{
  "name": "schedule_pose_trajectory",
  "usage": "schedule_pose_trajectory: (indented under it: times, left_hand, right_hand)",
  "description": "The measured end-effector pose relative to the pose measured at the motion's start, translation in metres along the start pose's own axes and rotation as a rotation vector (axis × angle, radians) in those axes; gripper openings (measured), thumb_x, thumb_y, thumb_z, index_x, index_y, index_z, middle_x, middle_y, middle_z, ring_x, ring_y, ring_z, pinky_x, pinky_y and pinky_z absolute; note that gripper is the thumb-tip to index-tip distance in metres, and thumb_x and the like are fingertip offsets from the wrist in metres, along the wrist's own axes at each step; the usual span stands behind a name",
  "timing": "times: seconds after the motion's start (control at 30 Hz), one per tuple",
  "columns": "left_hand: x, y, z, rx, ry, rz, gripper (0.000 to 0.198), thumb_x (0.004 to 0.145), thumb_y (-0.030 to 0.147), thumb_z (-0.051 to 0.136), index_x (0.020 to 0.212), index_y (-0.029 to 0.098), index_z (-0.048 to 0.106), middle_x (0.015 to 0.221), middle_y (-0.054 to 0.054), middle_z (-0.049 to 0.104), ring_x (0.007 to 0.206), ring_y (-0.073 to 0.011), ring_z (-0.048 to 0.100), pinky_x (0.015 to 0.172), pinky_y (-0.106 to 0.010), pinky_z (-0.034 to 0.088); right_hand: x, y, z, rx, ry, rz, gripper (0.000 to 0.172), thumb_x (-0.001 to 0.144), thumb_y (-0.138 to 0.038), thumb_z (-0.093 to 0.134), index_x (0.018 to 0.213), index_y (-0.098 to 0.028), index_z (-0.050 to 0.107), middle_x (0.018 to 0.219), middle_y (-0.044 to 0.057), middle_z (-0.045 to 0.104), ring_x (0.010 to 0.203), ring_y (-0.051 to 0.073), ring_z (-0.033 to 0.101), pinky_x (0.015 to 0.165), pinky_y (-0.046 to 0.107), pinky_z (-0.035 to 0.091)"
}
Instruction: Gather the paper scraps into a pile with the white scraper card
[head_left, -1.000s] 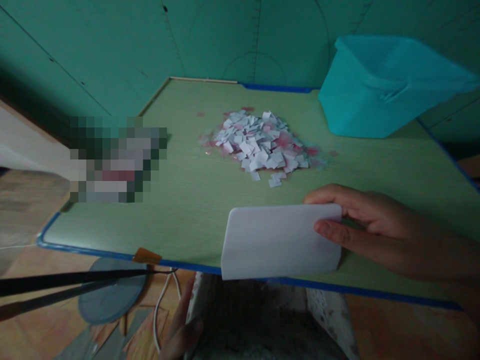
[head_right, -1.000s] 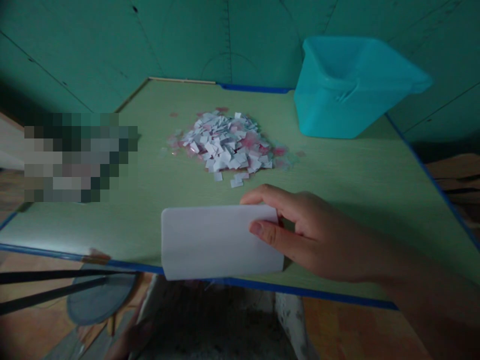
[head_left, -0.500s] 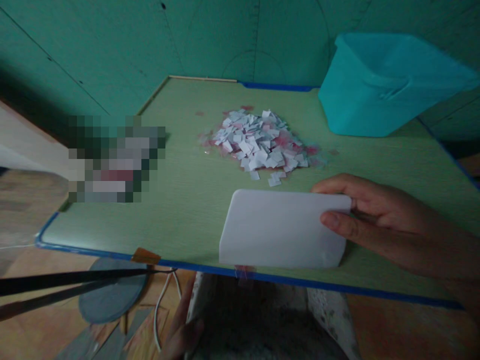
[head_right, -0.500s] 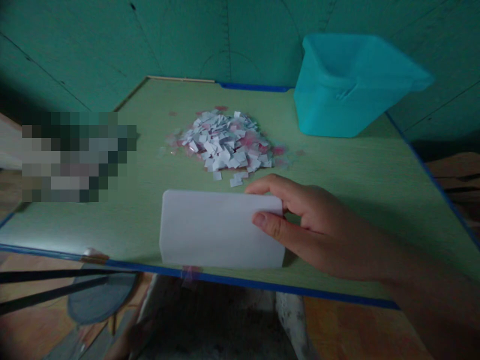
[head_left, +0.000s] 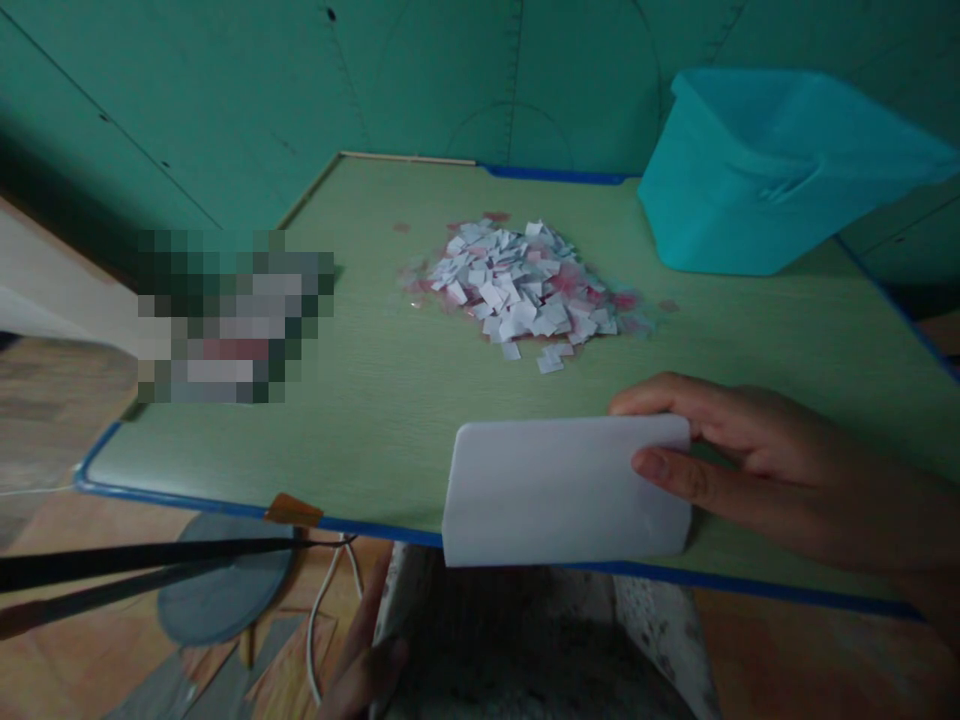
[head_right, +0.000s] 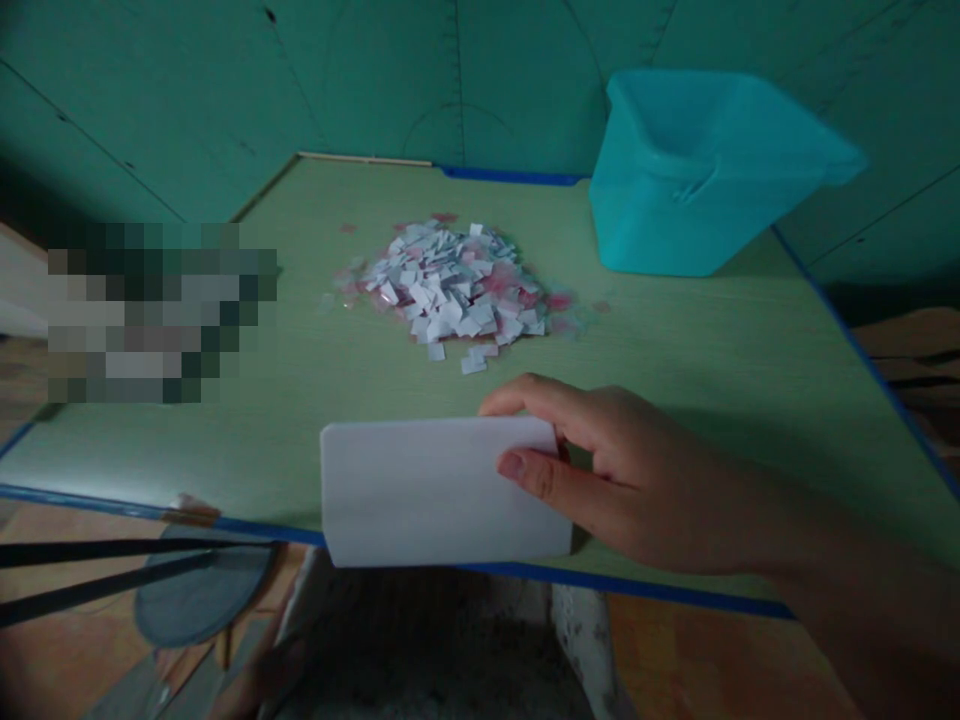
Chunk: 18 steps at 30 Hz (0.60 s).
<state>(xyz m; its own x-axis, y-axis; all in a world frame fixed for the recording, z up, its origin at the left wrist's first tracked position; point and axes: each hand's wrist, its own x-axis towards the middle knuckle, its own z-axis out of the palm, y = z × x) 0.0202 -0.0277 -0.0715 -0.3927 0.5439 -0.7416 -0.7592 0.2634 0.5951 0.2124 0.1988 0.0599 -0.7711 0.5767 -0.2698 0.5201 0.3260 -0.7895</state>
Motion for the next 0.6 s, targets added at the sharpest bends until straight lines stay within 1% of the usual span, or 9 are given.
schedule_pose_trajectory:
  times: [0.07, 0.13, 0.23, 0.37, 0.53, 0.6]
  left_hand:
    - [-0.002, 0.001, 0.003, 0.003, 0.004, 0.011, 0.085, 0.043, 0.026, 0.077, 0.121, 0.028, 0.043, 0.07, 0.002, 0.07, 0.107, -0.0305, 0.049, 0.084, -0.037, 0.045]
    - [-0.004, 0.002, 0.004, 0.0, -0.001, -0.014, 0.083, 0.044, 0.025, 0.075, 0.121, 0.028, 0.043, 0.074, 0.002, 0.07, 0.107, -0.0305, 0.049, 0.085, -0.037, 0.044]
    - [-0.005, 0.001, 0.002, 0.005, 0.001, -0.038, 0.082, 0.047, 0.024, 0.074, 0.122, 0.029, 0.042, 0.077, 0.002, 0.07, 0.105, -0.0315, 0.051, 0.086, -0.04, 0.044]
    - [-0.003, -0.001, -0.001, -0.019, -0.02, -0.045, 0.084, 0.048, 0.024, 0.072, 0.125, 0.027, 0.038, 0.079, 0.001, 0.07, 0.108, -0.0316, 0.048, 0.087, -0.041, 0.043]
    - [-0.002, 0.001, 0.001, 0.04, 0.036, -0.048, 0.092, 0.042, 0.025, 0.077, 0.125, 0.027, 0.037, 0.074, 0.004, 0.07, 0.111, -0.0295, 0.046, 0.093, -0.039, 0.038]
    - [-0.004, 0.002, 0.002, 0.022, 0.015, -0.055, 0.091, 0.044, 0.025, 0.076, 0.126, 0.027, 0.036, 0.081, 0.004, 0.07, 0.113, -0.0277, 0.044, 0.094, -0.036, 0.037]
  right_hand:
    - [-0.001, 0.002, -0.001, 0.058, 0.047, 0.005, 0.022, 0.08, -0.031, 0.046, 0.102, -0.027, 0.047, 0.082, -0.003, 0.06, 0.068, 0.01, 0.059, 0.053, 0.016, 0.045]
    - [0.0, 0.003, -0.001, 0.113, 0.103, 0.024, 0.024, 0.08, -0.031, 0.045, 0.104, -0.029, 0.045, 0.08, -0.004, 0.061, 0.066, 0.009, 0.059, 0.051, 0.015, 0.045]
    - [0.004, 0.004, -0.001, 0.136, 0.13, 0.047, 0.024, 0.081, -0.033, 0.044, 0.105, -0.031, 0.044, 0.08, -0.005, 0.062, 0.066, 0.008, 0.059, 0.05, 0.014, 0.045]
    - [0.009, 0.005, 0.001, 0.094, 0.091, 0.056, 0.023, 0.08, -0.035, 0.045, 0.102, -0.028, 0.046, 0.08, -0.003, 0.062, 0.068, 0.012, 0.06, 0.052, 0.018, 0.047]
    - [0.008, 0.009, 0.002, 0.111, 0.064, 0.051, 0.026, 0.079, -0.034, 0.046, 0.104, -0.027, 0.047, 0.082, -0.001, 0.063, 0.069, 0.014, 0.061, 0.052, 0.021, 0.048]
    - [0.007, 0.01, 0.002, 0.119, 0.066, 0.037, 0.024, 0.08, -0.033, 0.045, 0.104, -0.029, 0.045, 0.083, -0.003, 0.063, 0.069, 0.012, 0.061, 0.052, 0.019, 0.048]
